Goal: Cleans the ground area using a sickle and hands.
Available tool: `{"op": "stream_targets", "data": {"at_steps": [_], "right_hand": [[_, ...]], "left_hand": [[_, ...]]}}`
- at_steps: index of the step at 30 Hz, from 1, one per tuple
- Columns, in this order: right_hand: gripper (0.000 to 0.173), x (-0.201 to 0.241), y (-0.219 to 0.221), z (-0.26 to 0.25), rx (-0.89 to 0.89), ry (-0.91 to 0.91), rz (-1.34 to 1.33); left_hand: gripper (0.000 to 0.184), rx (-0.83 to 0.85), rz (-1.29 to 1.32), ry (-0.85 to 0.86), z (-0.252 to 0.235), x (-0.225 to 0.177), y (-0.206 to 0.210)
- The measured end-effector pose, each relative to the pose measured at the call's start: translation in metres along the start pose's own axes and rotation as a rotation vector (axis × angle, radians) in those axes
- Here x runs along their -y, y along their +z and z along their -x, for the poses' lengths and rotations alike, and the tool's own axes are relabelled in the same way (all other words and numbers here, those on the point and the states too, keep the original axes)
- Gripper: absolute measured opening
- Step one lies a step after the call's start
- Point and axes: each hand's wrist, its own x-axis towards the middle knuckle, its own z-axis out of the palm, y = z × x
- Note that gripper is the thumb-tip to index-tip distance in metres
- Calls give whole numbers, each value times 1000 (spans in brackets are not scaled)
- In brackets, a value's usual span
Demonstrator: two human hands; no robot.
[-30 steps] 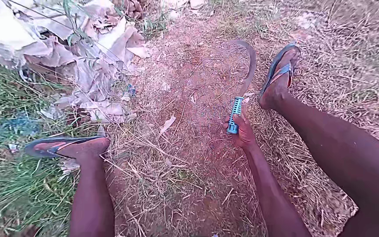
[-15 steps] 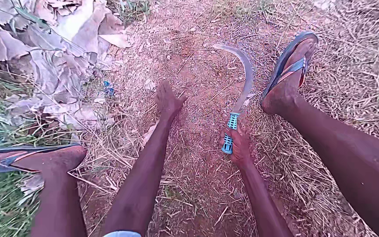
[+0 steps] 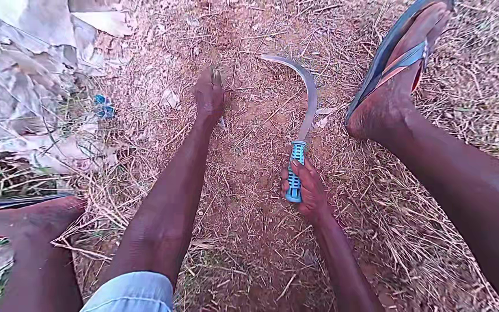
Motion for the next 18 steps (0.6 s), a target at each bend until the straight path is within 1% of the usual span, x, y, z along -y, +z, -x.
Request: {"op": "stream_targets", "data": {"at_steps": [3, 5, 7, 8, 10, 11, 12, 14, 15, 18], "right_hand": [[33, -2, 17, -7, -1, -26, -11], [32, -7, 38, -15, -22, -42, 7], [33, -26, 59, -15, 5, 7, 114], [38, -39, 64, -8, 75, 83, 201], [49, -62, 67, 11, 343, 300, 384], [53, -76, 69, 25, 439, 387, 419], [54, -92, 71, 39, 482, 435, 416], [58, -118, 71, 57, 485, 456, 408], [58, -121, 69, 59, 484, 446, 395], [57, -103, 60, 48, 432, 372, 312]], "left_hand": [[42, -93, 289, -27, -1, 17, -9], [39, -116, 419, -59, -7, 22, -12], [38, -97, 408, -53, -11, 22, -13], [37, -85, 382, -40, -12, 21, -13], [38, -88, 333, 12, -18, 21, -18], [37, -89, 324, 44, -20, 21, -24], [36, -83, 339, 55, -20, 21, -32], [32, -99, 402, 35, -11, 29, -50], [31, -130, 437, 9, -2, 36, -61], [26, -265, 466, -81, 25, 69, -89]]}}
